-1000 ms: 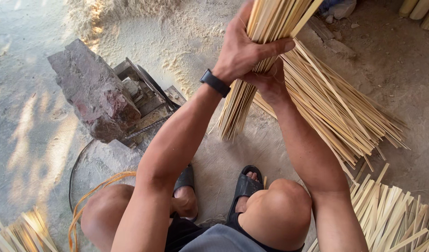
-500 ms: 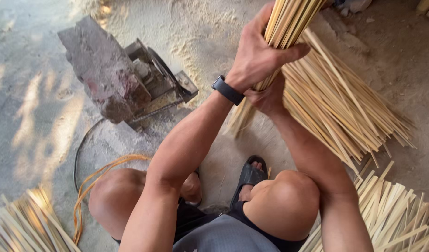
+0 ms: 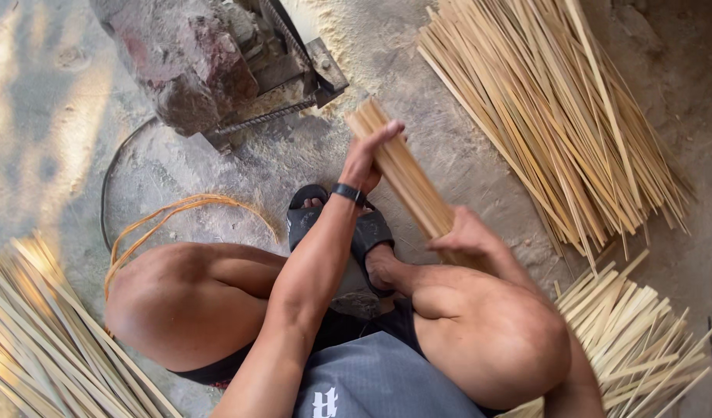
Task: The person sits on the floor and uses a stationary circular saw to cut bundles of thin bamboo strips into shorter lengths. The person repeatedly feeds bundles into the saw, cuts them, and places the finished pieces into a growing pile on the floor.
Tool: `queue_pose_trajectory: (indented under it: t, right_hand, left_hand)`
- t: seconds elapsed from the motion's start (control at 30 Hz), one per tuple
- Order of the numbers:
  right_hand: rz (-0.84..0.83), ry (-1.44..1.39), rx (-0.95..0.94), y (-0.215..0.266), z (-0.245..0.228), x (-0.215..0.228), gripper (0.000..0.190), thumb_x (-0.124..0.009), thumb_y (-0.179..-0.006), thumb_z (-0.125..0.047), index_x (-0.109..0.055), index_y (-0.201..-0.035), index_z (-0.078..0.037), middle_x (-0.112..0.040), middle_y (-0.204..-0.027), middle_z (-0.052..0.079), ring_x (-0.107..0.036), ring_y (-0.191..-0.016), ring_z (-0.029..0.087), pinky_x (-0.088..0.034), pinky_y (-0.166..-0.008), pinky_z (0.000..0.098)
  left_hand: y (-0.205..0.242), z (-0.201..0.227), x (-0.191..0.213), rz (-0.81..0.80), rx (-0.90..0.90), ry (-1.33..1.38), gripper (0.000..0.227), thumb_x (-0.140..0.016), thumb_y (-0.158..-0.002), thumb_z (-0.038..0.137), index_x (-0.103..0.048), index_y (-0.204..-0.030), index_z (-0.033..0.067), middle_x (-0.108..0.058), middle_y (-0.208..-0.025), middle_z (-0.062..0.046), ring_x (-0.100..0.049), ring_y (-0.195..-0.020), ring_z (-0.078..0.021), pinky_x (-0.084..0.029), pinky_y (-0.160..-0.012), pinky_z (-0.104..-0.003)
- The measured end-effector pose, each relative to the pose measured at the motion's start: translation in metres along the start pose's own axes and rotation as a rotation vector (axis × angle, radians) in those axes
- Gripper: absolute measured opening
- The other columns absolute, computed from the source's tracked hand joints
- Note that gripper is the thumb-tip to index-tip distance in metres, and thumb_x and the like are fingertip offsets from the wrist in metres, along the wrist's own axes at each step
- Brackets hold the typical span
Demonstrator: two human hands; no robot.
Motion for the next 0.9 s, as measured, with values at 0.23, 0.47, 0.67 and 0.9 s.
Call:
queue_pose_trajectory:
  t: [0.23,0.47,0.67,0.9]
  right_hand:
    - [0.033,-0.215,0.400,-0.067,-0.027,-0.038,0.074,-0.085,-0.082,-0.039,-0.055,-0.139,-0.002,-0.068,-0.125,0.015,-0.066,-0.115,0.021,-0.053,-0.096,0.0353]
    - [0.336,-0.046,0.386,-0.107,-0.056,-0.041,0.021,-0.078,-0.095,-0.020,-0.079,-0.109,-0.004,-0.077,-0.103,0.014,-0.075,-0.096,0.026,-0.059,-0.084,0.0382]
    - [0.356,0.095,0.622,-0.109,-0.081,-0.044,0.027,-0.070,-0.093,-0.008,-0.071,-0.119,0.000,-0.074,-0.108,0.020,-0.075,-0.095,0.032,-0.062,-0.079,0.0397]
    - [0.541,0.327,0.819,-0.108,-0.091,-0.034,0.023,-0.068,-0.097,-0.005,-0.071,-0.119,0.001,-0.073,-0.087,0.016,-0.072,-0.069,0.026,-0.059,-0.058,0.0384]
  left_hand:
    - [-0.007,-0.039,0.094,-0.042,0.138,0.195,0.056,-0.081,-0.082,0.021,-0.064,-0.128,-0.0060,-0.073,-0.115,-0.018,-0.072,-0.104,-0.0306,-0.060,-0.095,-0.047]
    - [-0.010,-0.054,0.128,-0.064,0.143,0.272,0.053,-0.077,-0.085,0.017,-0.062,-0.129,-0.0078,-0.070,-0.122,-0.021,-0.071,-0.107,-0.0305,-0.060,-0.098,-0.045]
    - [-0.018,-0.047,0.138,-0.011,0.165,0.284,0.054,-0.076,-0.084,0.018,-0.063,-0.129,-0.0087,-0.071,-0.120,-0.019,-0.071,-0.108,-0.0294,-0.058,-0.100,-0.045]
    - [-0.012,-0.048,0.146,0.054,0.182,0.282,0.049,-0.074,-0.086,0.021,-0.069,-0.125,-0.0095,-0.074,-0.115,-0.020,-0.071,-0.106,-0.0291,-0.056,-0.099,-0.040]
Point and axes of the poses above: each hand's wrist, its own y-axis away from the middle knuckle, its own x-axis out of the back of the hand, z = x × y, the point moved 4 cm from there along -y, towards the middle knuckle
